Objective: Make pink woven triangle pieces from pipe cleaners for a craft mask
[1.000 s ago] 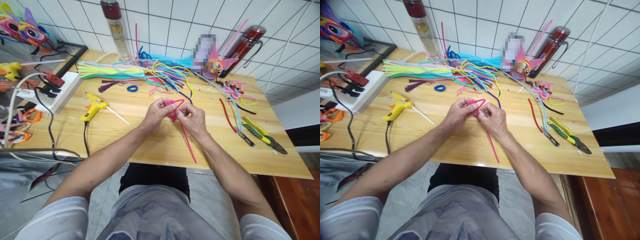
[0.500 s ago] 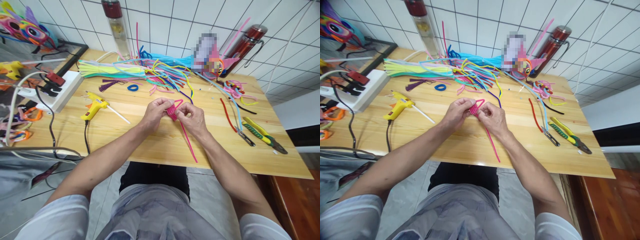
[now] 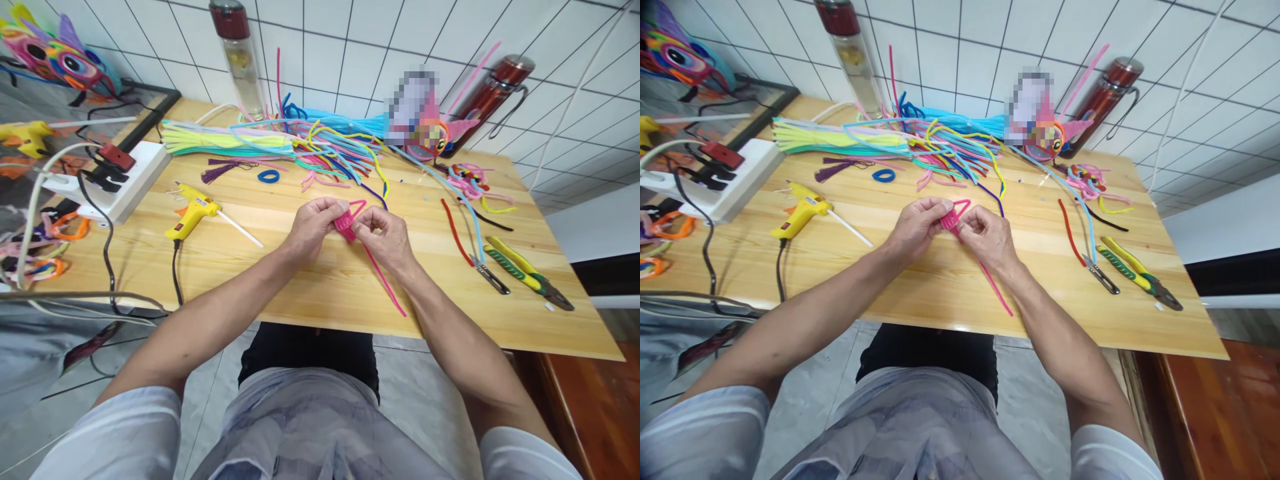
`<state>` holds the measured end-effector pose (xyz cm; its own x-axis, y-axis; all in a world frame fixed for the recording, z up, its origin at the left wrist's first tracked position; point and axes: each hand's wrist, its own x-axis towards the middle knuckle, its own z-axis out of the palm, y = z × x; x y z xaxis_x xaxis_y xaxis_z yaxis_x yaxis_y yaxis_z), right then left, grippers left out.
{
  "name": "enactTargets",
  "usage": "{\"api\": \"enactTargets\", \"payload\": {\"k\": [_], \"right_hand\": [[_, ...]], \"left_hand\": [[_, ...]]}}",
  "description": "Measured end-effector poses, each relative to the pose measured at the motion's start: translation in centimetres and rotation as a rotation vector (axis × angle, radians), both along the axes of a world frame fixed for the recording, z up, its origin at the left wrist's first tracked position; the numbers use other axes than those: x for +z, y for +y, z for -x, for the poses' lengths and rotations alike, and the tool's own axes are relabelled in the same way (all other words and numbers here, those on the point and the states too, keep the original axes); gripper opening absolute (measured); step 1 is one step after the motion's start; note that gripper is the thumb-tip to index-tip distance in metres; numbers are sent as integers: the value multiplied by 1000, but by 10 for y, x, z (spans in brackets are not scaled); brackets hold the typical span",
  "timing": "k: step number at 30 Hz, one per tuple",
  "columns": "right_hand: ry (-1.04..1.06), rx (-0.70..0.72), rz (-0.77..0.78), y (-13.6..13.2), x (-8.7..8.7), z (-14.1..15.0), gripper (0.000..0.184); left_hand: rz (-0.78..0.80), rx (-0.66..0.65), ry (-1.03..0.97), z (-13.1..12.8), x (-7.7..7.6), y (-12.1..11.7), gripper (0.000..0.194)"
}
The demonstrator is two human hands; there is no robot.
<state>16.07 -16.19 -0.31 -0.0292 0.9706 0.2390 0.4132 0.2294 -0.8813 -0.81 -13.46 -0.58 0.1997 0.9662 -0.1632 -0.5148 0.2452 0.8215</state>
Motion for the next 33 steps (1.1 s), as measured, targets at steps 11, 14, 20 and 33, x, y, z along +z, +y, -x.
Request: {"api": "enactTargets", "payload": {"k": [11, 14, 20, 33], "right_hand": [[-84, -21, -139, 1, -3, -8, 4], [-211, 1, -416, 6, -6, -14, 13], [-409, 52, -624, 13, -12, -19, 18], [-191, -12, -257, 4, 3, -13, 7]], "left_hand": [[-8, 15, -31, 1, 0, 3, 22], [10, 12, -67, 2, 0, 4, 22], [34, -67, -81, 3, 1, 2, 25], [-21, -152, 203, 3, -5, 3, 21]]}}
